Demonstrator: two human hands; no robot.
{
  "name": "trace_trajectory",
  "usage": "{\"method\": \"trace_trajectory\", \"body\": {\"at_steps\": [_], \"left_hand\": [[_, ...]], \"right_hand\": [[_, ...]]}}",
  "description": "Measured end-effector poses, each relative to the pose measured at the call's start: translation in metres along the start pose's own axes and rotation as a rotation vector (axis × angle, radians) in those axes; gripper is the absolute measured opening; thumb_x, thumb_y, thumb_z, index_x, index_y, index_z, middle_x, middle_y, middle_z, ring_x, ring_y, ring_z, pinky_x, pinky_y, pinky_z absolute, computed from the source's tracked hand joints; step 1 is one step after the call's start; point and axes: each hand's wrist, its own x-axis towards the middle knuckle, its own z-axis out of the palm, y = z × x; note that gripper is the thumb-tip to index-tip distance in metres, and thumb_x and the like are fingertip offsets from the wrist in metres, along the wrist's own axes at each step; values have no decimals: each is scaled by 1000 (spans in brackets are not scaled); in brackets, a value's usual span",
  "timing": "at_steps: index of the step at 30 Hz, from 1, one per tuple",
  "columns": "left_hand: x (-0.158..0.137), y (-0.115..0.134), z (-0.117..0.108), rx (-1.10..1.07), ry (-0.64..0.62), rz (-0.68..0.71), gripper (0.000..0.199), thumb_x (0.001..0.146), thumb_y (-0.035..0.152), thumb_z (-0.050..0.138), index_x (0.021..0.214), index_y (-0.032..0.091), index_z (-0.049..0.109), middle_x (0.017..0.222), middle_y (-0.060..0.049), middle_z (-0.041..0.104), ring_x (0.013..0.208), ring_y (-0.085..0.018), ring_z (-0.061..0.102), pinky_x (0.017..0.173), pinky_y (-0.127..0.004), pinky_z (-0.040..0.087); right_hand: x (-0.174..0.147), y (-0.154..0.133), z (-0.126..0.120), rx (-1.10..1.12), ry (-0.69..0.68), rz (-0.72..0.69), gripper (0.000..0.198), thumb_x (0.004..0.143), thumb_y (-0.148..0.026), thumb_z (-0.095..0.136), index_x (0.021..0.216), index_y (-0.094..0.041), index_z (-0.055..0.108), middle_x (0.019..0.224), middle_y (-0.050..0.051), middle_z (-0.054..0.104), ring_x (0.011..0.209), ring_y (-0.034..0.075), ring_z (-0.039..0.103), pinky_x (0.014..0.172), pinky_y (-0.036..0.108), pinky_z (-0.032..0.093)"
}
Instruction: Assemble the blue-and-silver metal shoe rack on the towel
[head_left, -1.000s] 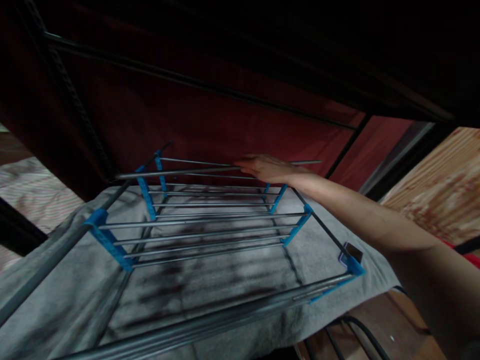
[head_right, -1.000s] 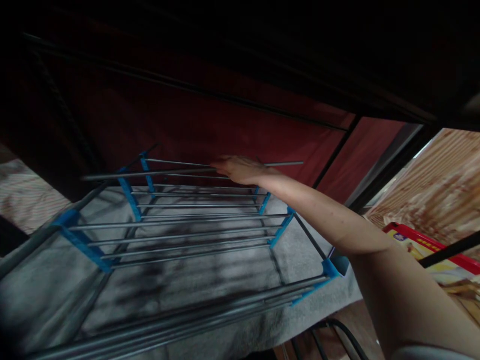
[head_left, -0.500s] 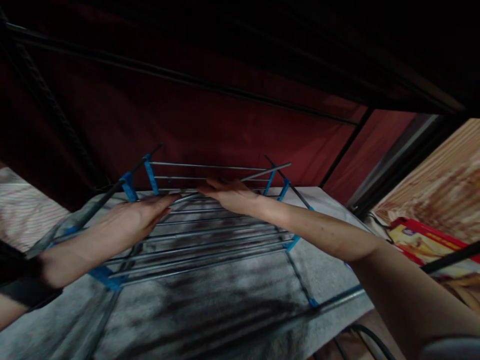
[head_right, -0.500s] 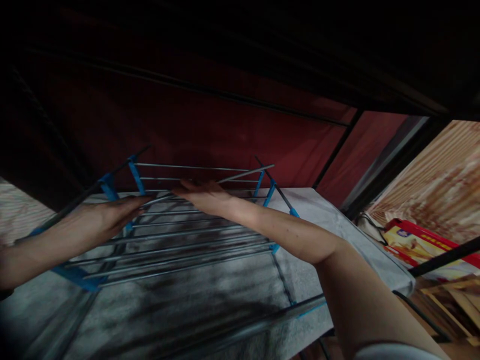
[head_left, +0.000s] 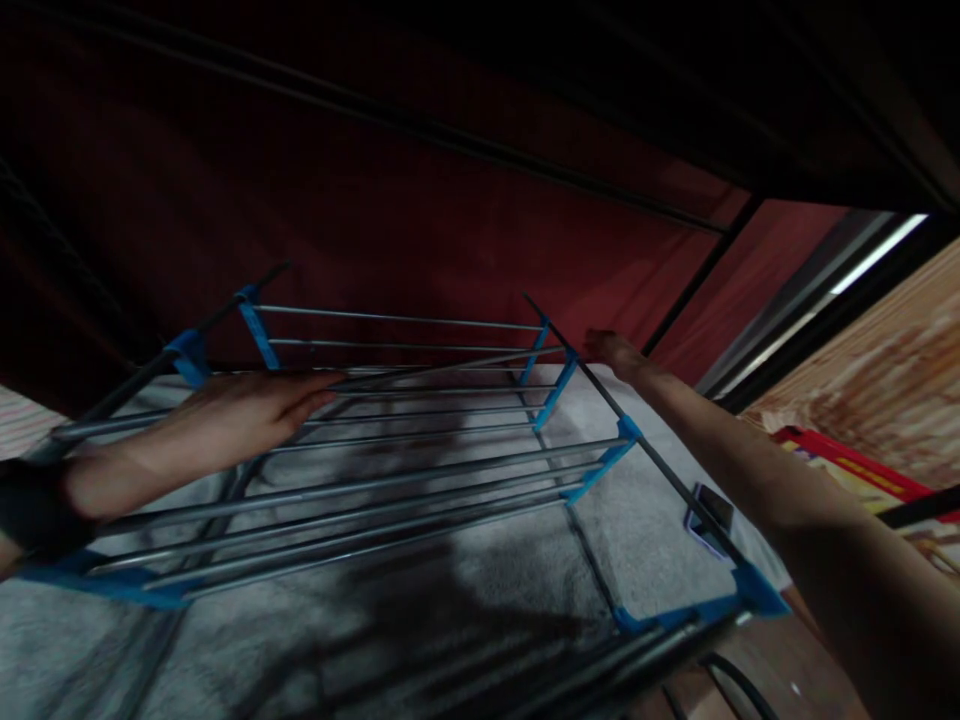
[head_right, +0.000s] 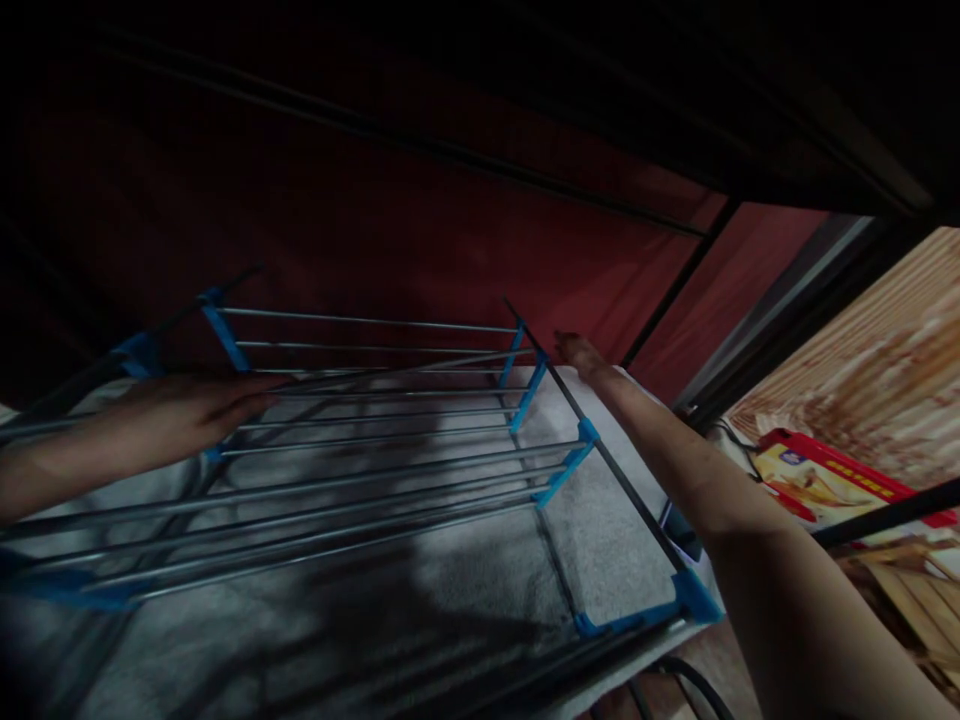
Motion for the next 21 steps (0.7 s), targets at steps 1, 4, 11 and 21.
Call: {"method": "trace_trajectory", "body": {"at_steps": [1,4,11,21], "left_hand": [[4,3,1,-15,-8,2,68,96,60,18,140,25,57,129,-9,67,109,-33,67,94,-47,51],[12,9,4,-54,-14,22,65,96,58,21,139,25,57,134,-7,65,113,-33,65,98,-47,49],[13,0,15,-53,-41,15,71,94,63,16,141,27,56,131,-7,66,110,-33,66,96,-46,50],[9,6,13,-89,-94,-1,73,92,62,15,139,26,58,131,-6,67,115,-33,65,99,-48,49]], "right_hand": [[0,8,3,17,-34,21,28,96,-36,47,84,-16,63,83,10,66,76,18,63,76,30,53],[0,24,14,83,-90,71,27,95,-34,48,76,-18,58,70,4,61,63,13,56,67,25,51],[4,39,26,136,-117,83,17,88,-32,59,82,-16,62,74,5,64,65,13,58,67,23,51],[0,39,26,147,-114,65,12,81,-26,64,77,-16,61,76,5,66,67,13,61,69,25,52]]}}
